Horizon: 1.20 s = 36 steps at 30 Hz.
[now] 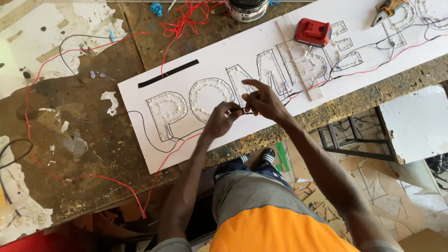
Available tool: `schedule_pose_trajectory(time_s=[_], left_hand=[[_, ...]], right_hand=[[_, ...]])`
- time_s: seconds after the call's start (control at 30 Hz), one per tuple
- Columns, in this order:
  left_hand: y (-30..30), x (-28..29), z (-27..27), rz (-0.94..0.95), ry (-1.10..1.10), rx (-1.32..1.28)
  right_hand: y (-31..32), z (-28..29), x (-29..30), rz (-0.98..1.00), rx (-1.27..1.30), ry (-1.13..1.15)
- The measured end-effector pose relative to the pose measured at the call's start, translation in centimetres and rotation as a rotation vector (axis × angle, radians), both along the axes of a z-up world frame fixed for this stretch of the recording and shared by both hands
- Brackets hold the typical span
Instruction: Connecting electrical wires to components on a sign board to assemble a lighted sign
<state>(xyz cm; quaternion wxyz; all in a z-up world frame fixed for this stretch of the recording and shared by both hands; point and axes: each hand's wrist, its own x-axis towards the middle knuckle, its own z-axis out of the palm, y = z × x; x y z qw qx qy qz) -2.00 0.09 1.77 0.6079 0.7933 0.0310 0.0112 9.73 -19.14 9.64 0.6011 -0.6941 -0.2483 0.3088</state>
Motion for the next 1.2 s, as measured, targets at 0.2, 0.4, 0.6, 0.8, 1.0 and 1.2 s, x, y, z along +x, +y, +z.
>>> schedule_pose_trajectory(time_s=[0.2, 0.4, 0.6, 0.8, 1.0, 1.2], left_hand=[[1.7, 0.3, 0.5, -0.119, -0.043, 0.035], [-0.8, 0.0, -0.4, 0.184, -0.392, 0.446], [-1.7, 0.9, -3.4, 0.229, -0.705, 0.648], [-2.3, -0.6, -0.8, 0.211, -0.589, 0.263], [-3.1, 1.7, -0.3, 0.421, -0.059, -0.369], [-1.4, 1.9, -2.4, 0.364, 0.106, -0.339]], right_hand=[[0.4, 1.7, -0.3, 0.250, -0.269, -0.312], [-0.2, -2.8, 1.8, 0.242, -0.402, -0.246], [-0.4, -0.9, 1.7, 0.287, -0.252, -0.032], [-1.2, 1.1, 1.4, 0.322, -0.161, -0.041], [-1.2, -1.6, 0.1, 0.218, -0.012, -0.346], [-1.5, -5.3, -1.3, 0.082, -0.198, -0.899]])
